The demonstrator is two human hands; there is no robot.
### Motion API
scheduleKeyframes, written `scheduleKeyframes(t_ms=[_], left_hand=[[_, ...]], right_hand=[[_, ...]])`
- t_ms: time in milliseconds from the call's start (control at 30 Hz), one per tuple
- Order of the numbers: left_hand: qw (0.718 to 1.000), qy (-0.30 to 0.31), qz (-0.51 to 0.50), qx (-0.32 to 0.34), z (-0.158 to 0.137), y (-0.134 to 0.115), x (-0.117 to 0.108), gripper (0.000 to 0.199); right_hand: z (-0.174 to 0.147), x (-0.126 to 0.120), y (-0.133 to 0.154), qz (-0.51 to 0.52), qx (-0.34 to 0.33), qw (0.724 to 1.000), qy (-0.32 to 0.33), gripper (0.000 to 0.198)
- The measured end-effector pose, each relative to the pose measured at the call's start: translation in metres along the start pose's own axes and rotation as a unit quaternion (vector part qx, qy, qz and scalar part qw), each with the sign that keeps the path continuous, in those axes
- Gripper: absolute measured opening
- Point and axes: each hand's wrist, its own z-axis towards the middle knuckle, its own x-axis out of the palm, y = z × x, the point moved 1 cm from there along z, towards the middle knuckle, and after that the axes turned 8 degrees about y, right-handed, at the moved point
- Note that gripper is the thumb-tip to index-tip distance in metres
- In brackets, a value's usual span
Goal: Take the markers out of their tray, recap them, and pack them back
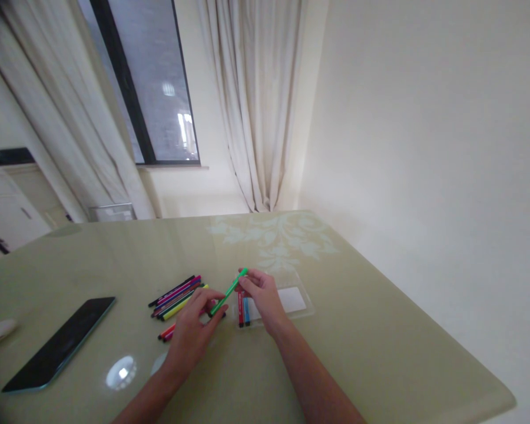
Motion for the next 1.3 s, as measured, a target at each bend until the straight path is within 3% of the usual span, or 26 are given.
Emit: scheduleKeyframes(t_ms=[167, 367, 467, 567, 667, 800, 867, 1067, 1200, 1300], left_hand=[[0.999, 0.015, 0.011, 0.035, -0.003, -0.001, 0.003, 0.010], [0.979, 0.141, 0.104, 0.108, -0.011, -0.002, 0.012, 0.030], [0.958, 0.197, 0.154, 0.142, -0.015, -0.005, 0.016, 0.040], [0.952, 0.221, 0.152, 0.146, -0.015, -0.010, 0.018, 0.024], [0.954, 0.228, 0.147, 0.127, -0.013, -0.013, 0.019, 0.020], [0.946, 0.235, 0.171, 0.142, -0.012, -0.010, 0.022, 0.042], [0.940, 0.245, 0.188, 0.148, -0.013, -0.007, 0.024, 0.043], [0.933, 0.246, 0.214, 0.153, -0.016, -0.007, 0.029, 0.041], [0.942, 0.234, 0.185, 0.154, -0.014, -0.008, 0.027, 0.039], [0.966, 0.176, 0.163, 0.098, -0.005, 0.005, 0.012, 0.030]], right_hand=[[0.001, -0.001, 0.001, -0.015, 0.005, 1.000, 0.008, 0.058], [0.007, -0.034, 0.015, -0.146, -0.029, 0.984, -0.102, 0.046], [0.009, -0.045, 0.015, -0.224, -0.017, 0.971, -0.078, 0.038], [0.010, -0.044, 0.006, -0.280, -0.023, 0.959, -0.031, 0.033], [0.010, -0.039, -0.002, -0.328, -0.038, 0.943, -0.036, 0.025], [0.008, -0.034, -0.006, -0.388, -0.033, 0.919, -0.062, 0.011], [0.007, -0.032, -0.006, -0.429, -0.030, 0.900, -0.072, 0.007], [0.005, -0.031, -0.008, -0.528, -0.018, 0.845, -0.075, 0.010], [0.005, -0.032, -0.009, -0.534, -0.011, 0.842, -0.075, 0.010], [0.004, -0.032, -0.006, -0.521, -0.018, 0.851, -0.070, 0.010]])
